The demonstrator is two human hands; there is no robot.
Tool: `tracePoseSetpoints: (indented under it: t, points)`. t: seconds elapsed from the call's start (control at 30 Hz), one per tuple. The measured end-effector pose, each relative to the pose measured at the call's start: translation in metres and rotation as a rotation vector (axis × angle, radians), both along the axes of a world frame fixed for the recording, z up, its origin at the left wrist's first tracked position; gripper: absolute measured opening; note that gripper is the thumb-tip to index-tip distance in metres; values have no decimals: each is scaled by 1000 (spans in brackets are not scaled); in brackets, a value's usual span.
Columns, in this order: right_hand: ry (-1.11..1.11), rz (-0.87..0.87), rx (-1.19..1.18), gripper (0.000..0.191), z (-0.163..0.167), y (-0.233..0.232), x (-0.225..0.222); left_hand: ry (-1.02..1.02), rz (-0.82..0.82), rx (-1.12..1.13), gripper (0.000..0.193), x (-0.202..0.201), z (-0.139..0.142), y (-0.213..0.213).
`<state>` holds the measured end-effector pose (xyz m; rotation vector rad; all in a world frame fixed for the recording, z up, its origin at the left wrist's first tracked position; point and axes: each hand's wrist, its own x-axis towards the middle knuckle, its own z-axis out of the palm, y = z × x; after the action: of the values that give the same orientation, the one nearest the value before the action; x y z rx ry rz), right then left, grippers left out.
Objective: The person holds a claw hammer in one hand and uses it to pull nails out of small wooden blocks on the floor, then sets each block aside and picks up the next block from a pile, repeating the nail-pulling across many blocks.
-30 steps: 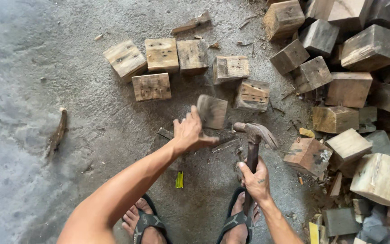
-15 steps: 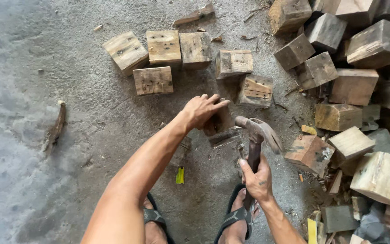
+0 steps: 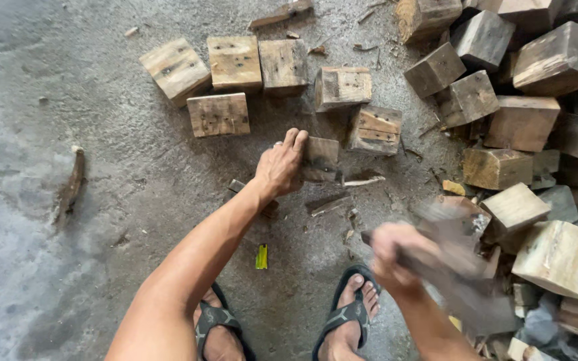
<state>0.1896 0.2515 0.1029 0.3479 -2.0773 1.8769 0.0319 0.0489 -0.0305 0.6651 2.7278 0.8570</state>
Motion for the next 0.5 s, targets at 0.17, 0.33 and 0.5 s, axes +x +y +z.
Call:
tracePoseSetpoints:
  t: [0.17, 0.33, 0.5]
  points:
    - [-667, -135, 739, 26, -73, 14, 0, 109, -22, -11, 93, -1, 2, 0]
    - [-773, -141, 661, 41, -106, 28, 54, -6, -12, -61, 101, -5, 1, 0]
    - [-789, -122, 659, 44, -102, 23, 69, 30, -58, -8, 103, -10, -5, -9]
